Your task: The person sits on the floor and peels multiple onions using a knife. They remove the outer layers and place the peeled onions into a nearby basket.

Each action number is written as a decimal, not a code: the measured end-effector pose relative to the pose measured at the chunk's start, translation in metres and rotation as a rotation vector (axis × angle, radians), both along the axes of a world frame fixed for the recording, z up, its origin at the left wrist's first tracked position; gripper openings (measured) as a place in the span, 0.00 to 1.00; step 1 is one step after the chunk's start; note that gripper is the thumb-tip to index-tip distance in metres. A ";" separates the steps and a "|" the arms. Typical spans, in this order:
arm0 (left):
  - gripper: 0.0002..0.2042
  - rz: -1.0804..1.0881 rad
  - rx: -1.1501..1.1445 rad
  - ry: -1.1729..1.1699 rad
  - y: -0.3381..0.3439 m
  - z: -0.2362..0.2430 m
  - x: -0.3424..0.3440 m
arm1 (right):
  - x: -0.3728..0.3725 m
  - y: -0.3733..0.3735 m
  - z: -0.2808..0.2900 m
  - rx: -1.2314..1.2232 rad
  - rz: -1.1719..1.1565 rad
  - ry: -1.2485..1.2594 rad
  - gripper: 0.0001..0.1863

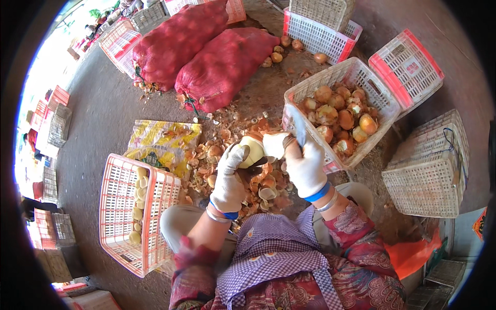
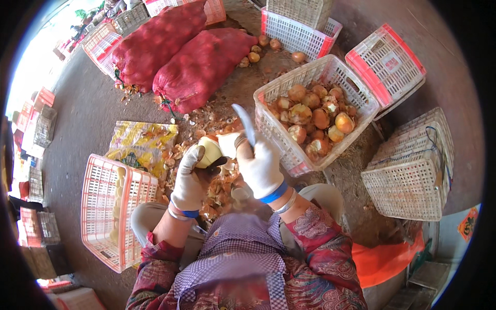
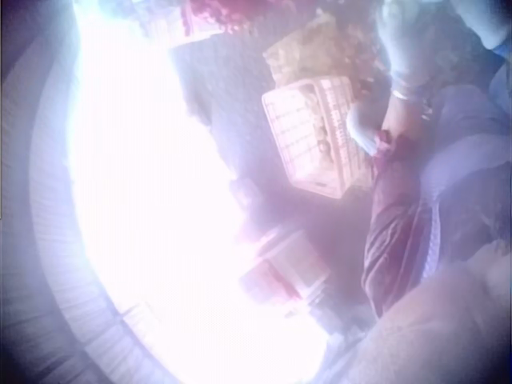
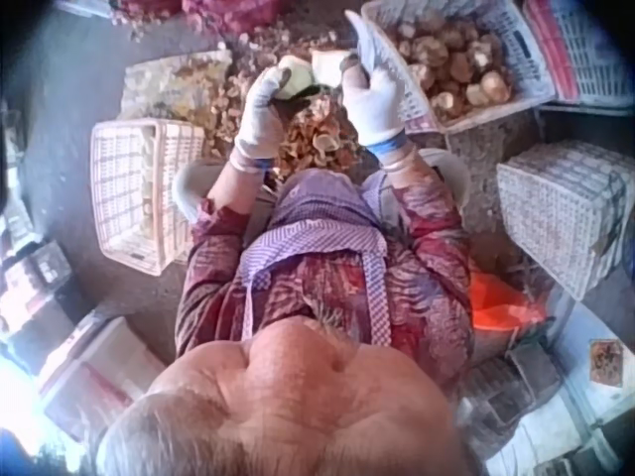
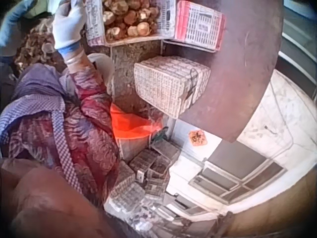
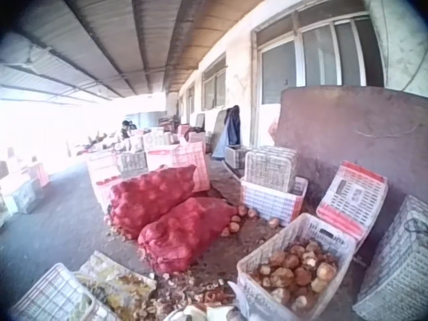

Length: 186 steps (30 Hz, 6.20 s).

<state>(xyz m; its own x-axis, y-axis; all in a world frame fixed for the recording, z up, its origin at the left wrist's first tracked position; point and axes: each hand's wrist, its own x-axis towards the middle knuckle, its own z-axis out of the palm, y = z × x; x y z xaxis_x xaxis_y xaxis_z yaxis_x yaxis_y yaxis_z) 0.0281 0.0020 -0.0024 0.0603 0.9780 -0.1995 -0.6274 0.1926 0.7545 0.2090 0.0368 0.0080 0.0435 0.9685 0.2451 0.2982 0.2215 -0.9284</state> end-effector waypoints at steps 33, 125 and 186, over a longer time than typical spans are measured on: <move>0.34 0.045 0.083 0.141 -0.023 0.006 0.000 | -0.004 0.002 0.009 0.024 0.499 -0.188 0.22; 0.32 -0.414 0.051 -0.384 -0.023 -0.019 -0.037 | -0.021 0.018 -0.010 -0.761 0.575 0.413 0.20; 0.33 0.214 0.067 0.111 -0.083 0.025 -0.074 | -0.080 -0.077 0.015 0.167 0.412 -0.503 0.42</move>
